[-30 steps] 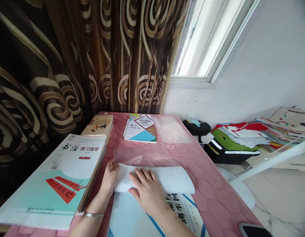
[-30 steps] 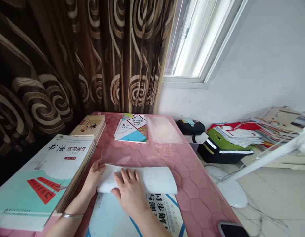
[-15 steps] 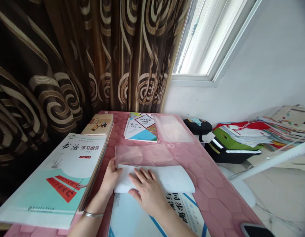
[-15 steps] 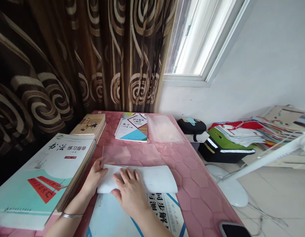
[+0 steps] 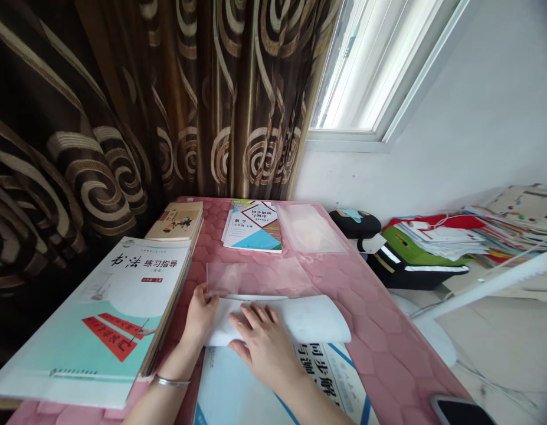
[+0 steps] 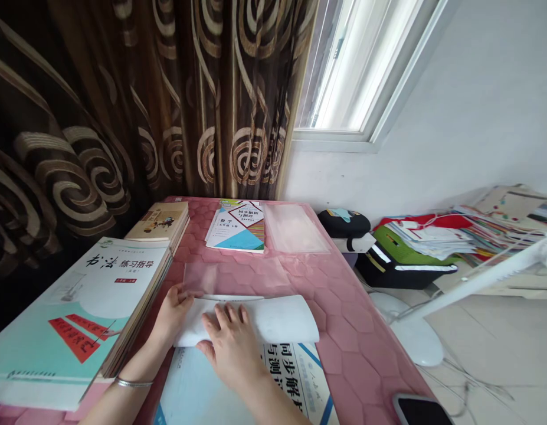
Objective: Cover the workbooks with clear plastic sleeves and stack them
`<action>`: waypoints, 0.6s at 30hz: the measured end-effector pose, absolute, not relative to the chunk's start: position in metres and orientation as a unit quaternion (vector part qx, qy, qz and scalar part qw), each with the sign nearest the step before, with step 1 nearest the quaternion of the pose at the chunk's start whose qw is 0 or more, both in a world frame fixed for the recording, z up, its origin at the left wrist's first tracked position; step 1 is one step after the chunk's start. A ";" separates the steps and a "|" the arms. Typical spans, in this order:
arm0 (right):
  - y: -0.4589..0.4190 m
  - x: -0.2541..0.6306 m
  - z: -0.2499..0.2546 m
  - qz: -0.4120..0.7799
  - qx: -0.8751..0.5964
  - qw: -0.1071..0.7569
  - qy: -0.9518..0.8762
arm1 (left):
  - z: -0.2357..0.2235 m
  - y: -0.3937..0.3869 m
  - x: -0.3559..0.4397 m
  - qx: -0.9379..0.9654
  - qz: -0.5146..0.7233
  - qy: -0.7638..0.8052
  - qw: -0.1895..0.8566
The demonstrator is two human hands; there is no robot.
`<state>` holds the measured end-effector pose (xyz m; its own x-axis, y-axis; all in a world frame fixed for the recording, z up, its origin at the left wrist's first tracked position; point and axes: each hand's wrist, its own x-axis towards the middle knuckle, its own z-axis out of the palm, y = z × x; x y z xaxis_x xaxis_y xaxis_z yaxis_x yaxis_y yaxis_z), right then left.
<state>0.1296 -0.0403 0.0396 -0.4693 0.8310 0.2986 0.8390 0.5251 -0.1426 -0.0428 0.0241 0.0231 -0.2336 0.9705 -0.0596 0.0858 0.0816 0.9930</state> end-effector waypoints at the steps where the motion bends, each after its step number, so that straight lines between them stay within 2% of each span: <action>1: -0.040 0.130 0.040 -0.013 -0.487 0.169 -0.857 | 0.024 0.024 -0.043 0.445 0.511 0.598 0.429; 7: -0.042 0.129 0.043 0.003 -0.483 0.168 -0.859 | 0.019 0.028 -0.044 0.465 0.477 0.628 0.401; 13: -0.044 0.127 0.048 0.008 -0.486 0.159 -0.860 | 0.020 0.027 -0.040 0.516 0.420 0.690 0.285; 18: -0.044 0.128 0.048 0.006 -0.480 0.154 -0.864 | 0.023 0.025 -0.039 0.549 0.389 0.687 0.274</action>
